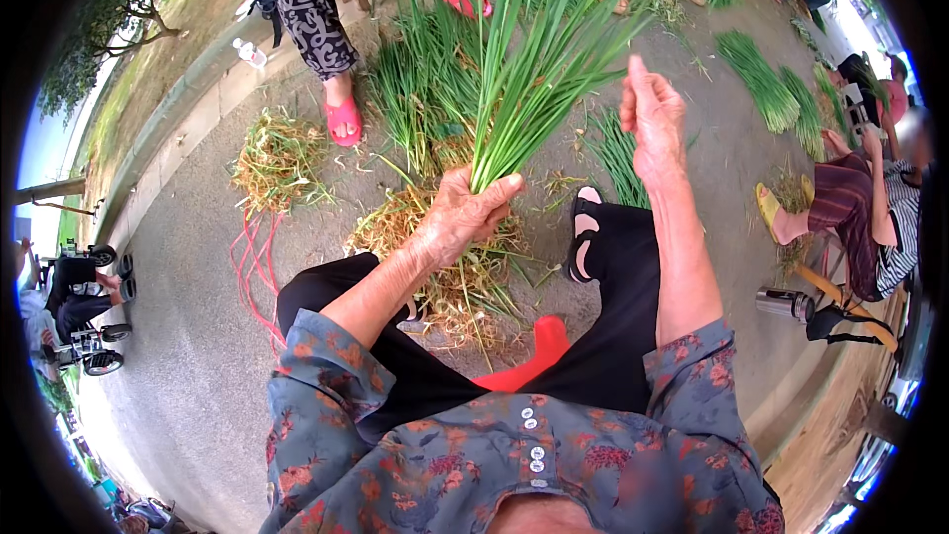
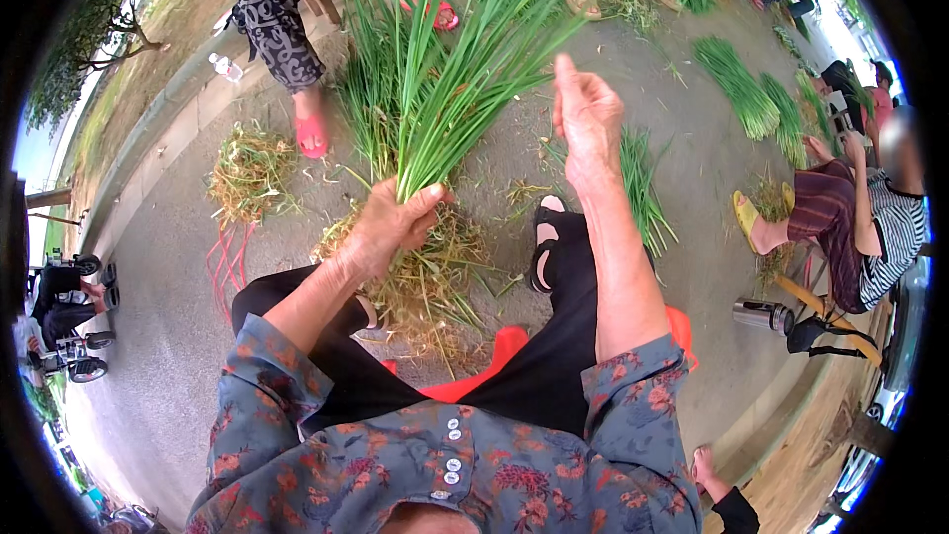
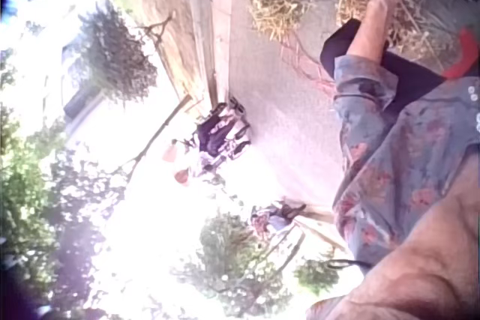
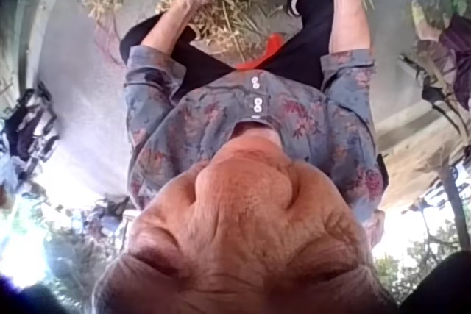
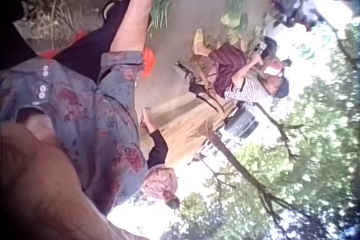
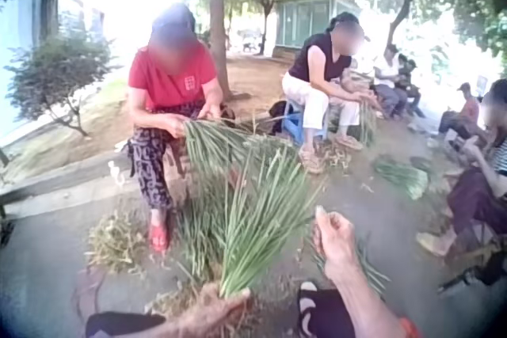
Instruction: The person holds a bundle of green stalks and picks off individual leaves or small damaged pieces by hand, then places the bundle down and picks up a new one.
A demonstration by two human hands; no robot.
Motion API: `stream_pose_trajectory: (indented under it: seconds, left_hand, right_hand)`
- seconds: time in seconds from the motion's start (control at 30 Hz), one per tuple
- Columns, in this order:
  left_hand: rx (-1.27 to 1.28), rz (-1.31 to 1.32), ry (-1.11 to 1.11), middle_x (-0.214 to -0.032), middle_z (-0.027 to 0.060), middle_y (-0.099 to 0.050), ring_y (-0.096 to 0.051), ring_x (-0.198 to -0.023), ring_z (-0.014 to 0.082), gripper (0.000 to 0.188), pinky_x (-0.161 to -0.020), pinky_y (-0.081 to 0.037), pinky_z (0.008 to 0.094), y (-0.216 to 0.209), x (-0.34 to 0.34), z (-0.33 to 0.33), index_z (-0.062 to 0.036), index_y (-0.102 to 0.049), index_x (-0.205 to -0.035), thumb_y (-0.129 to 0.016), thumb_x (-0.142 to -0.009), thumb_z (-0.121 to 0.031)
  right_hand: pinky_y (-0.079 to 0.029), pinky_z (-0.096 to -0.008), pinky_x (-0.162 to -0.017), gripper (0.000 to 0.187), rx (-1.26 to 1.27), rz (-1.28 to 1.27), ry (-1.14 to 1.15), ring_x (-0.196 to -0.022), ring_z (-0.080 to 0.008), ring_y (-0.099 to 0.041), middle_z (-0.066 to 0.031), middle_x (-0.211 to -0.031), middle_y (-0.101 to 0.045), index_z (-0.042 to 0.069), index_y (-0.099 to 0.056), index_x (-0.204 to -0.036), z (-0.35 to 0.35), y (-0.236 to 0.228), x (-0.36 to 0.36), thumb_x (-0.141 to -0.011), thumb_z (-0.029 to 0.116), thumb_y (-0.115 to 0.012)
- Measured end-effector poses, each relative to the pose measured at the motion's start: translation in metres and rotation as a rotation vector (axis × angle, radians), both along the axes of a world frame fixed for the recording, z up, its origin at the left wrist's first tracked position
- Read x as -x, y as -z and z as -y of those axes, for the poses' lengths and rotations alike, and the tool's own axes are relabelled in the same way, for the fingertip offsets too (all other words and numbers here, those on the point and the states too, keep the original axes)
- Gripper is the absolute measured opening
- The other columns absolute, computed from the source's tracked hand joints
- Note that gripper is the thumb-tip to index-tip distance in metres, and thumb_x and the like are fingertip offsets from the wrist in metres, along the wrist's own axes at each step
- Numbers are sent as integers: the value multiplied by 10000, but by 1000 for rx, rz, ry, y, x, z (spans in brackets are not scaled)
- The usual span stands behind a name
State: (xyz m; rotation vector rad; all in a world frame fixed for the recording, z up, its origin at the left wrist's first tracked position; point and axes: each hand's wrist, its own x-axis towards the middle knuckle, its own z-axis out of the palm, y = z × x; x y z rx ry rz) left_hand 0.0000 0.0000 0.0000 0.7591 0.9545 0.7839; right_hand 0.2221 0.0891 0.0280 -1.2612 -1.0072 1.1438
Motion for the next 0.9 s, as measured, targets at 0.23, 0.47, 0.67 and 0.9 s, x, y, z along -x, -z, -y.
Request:
stream_pose_trajectory:
  seconds: [0.23, 0.47, 0.67, 0.9]
  left_hand:
    - [-149, -303, -38, -553, -43, -439, -375, -457, 40, 207, -386, -287, 216, -1, -6, 0, -37, -543, -830, -617, -834, -231]
    - [-419, -550, -6, -579, -17, -502, -412, -509, 60, 251, -440, -353, 267, 9, -5, 2, 24, -586, -862, -643, -811, -215]
    - [-372, -633, -16, -563, -4, -501, -413, -505, 67, 243, -450, -366, 276, 4, -3, -1, 28, -600, -866, -649, -800, -201]
    - [-248, -432, -93, -575, -19, -493, -393, -482, 62, 272, -427, -341, 257, 2, -1, 0, 9, -593, -885, -652, -801, -243]
  right_hand:
    - [-309, -197, -408, 181, -285, 366, -307, -470, -23, -370, 90, -540, -429, 63, -591, -845, 36, -9, 49, -760, 187, -691]
    - [-350, -263, -444, 150, -376, 486, -343, -469, -91, -417, -15, -546, -484, -4, -620, -732, 36, 6, 59, -740, 128, -691]
    - [-383, -273, -470, 133, -427, 617, -299, -501, -112, -479, -86, -598, -541, -25, -612, -747, 34, 2, 52, -780, 102, -640]
    - [-292, -214, -406, 191, -322, 531, -13, -464, -26, -392, 45, -525, -482, 32, -608, -709, 20, 2, 30, -852, 152, -565]
